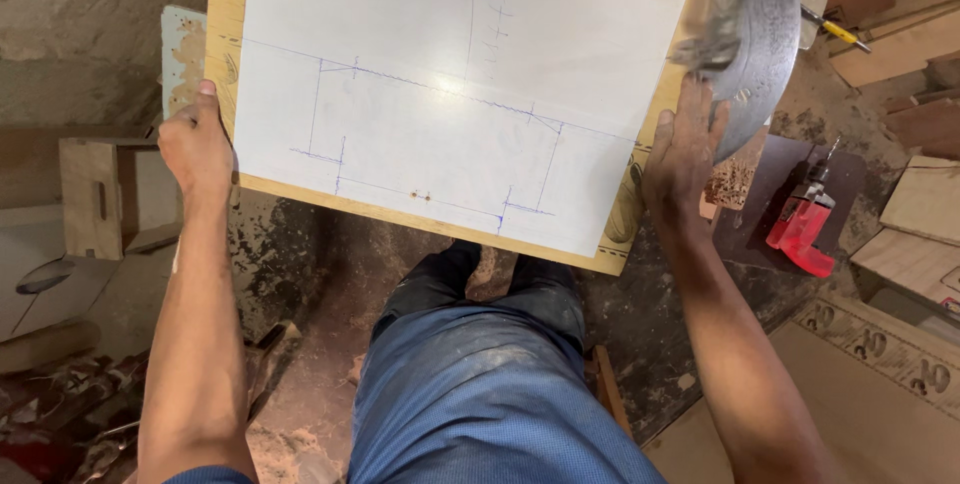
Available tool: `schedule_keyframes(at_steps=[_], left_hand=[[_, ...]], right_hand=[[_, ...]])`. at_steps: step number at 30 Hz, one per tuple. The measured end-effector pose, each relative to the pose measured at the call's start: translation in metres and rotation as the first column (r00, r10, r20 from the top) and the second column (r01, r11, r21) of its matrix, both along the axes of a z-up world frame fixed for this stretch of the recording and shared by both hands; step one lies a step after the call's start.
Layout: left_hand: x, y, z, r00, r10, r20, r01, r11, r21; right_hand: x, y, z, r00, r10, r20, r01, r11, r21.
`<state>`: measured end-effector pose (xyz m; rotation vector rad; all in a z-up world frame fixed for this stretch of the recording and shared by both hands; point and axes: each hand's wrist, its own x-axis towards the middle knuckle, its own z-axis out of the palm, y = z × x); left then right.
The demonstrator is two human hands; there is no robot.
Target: The person uses a circular saw to cut a large white board with blue markings along a straight line. They guide the saw with both hands, repositioning the board as needed to complete the cut.
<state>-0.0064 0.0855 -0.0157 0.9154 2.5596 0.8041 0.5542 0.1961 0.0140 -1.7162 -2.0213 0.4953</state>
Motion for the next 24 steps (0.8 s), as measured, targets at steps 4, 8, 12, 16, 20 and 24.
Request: schedule_keyframes(at_steps=[4, 8, 12, 16, 20, 24], left_hand=[[-0.001, 0.002, 0.001, 0.999, -0.029, -0.04, 0.031, 0.999, 0.032], [0.0, 0.003, -0.001, 0.999, -0.022, -0.04, 0.023, 1.0, 0.022], [-0.002, 0.003, -0.001, 0.999, -0.043, -0.031, 0.044, 0.998, 0.034], [-0.001, 0.005, -0.001, 0.998, -0.043, -0.045, 0.044, 0.998, 0.035], [-0.002, 0.006, -0.002, 0.999, -0.022, -0.028, 0.022, 1.0, 0.021], [0.0, 0.008, 0.0, 0.999, -0.04, -0.02, 0.041, 0.998, 0.055]], right_hand=[[-0.002, 0.0, 0.003, 1.0, -0.02, 0.017, 0.02, 1.0, -0.012], [-0.003, 0.001, 0.009, 1.0, 0.0, -0.013, 0.0, 1.0, 0.011], [-0.005, 0.001, 0.012, 1.0, 0.002, -0.009, -0.002, 1.0, 0.01], [-0.006, 0.005, 0.013, 1.0, -0.011, -0.015, 0.012, 1.0, 0.012], [-0.006, 0.006, 0.013, 1.0, -0.003, -0.015, 0.004, 1.0, 0.021], [-0.004, 0.007, 0.013, 1.0, -0.012, 0.003, 0.012, 1.0, -0.013]])
